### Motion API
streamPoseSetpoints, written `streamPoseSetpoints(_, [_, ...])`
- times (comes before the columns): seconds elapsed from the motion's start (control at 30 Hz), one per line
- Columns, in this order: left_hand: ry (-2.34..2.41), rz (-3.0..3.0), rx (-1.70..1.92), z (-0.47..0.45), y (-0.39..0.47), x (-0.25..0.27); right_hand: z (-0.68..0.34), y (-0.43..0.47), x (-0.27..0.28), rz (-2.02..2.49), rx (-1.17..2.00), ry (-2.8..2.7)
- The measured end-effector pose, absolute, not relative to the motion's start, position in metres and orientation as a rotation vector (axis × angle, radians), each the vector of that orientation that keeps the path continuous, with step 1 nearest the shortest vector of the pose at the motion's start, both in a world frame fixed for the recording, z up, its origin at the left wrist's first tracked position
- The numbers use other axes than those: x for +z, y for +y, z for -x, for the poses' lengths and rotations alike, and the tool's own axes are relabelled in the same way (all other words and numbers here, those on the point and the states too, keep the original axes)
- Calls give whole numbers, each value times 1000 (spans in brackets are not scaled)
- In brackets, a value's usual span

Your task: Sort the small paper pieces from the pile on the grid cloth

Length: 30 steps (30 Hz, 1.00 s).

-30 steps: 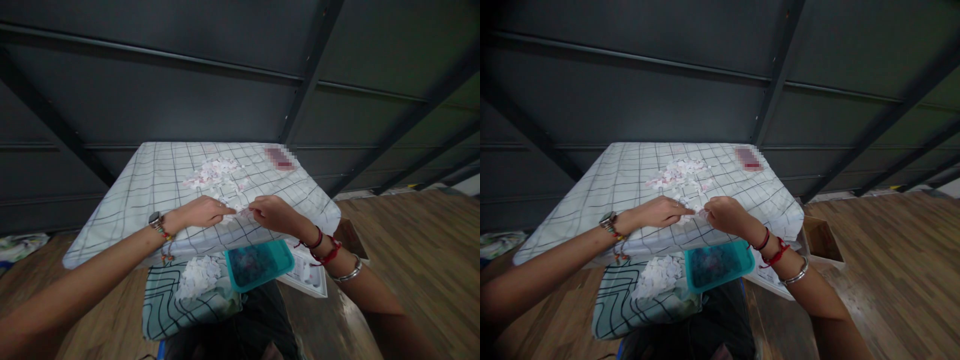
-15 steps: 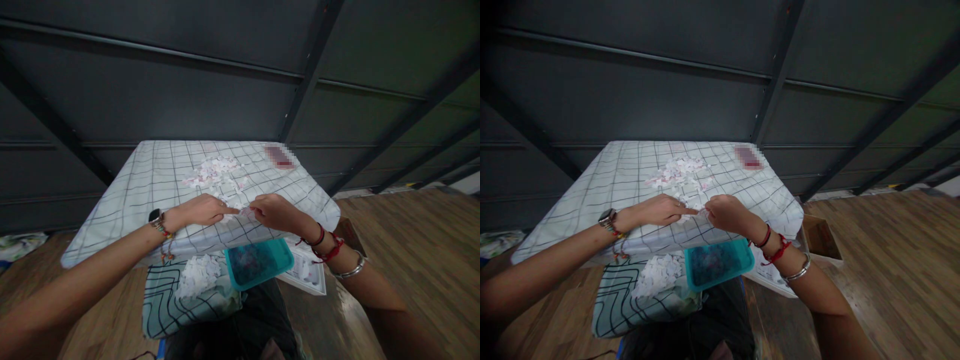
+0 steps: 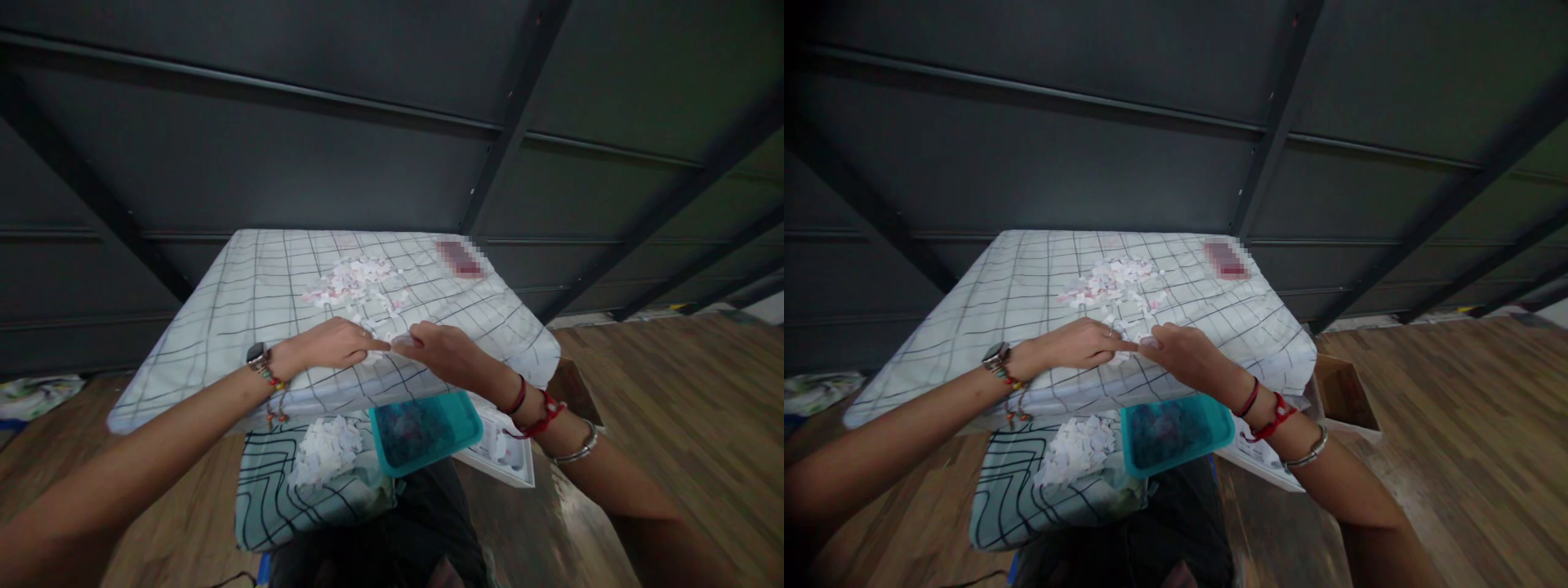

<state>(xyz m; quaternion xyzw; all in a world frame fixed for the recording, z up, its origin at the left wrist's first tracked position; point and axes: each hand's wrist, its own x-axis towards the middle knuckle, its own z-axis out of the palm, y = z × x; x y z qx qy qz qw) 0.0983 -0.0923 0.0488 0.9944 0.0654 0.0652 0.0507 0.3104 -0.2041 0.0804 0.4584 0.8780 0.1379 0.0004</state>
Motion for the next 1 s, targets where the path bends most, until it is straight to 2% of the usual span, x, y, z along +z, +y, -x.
streamPoseSetpoints(0.33, [156, -3018, 231, -98, -91, 47, -310, -210, 67, -1422, 510, 2717])
streamPoseSetpoints(0.67, [178, -3057, 248, -97, -93, 48, -309, -209, 75, -1495, 375, 2633])
streamPoseSetpoints(1.0, [181, -3110, 152, -101, -90, 47, -305, -211, 80, -1528, 372, 2633])
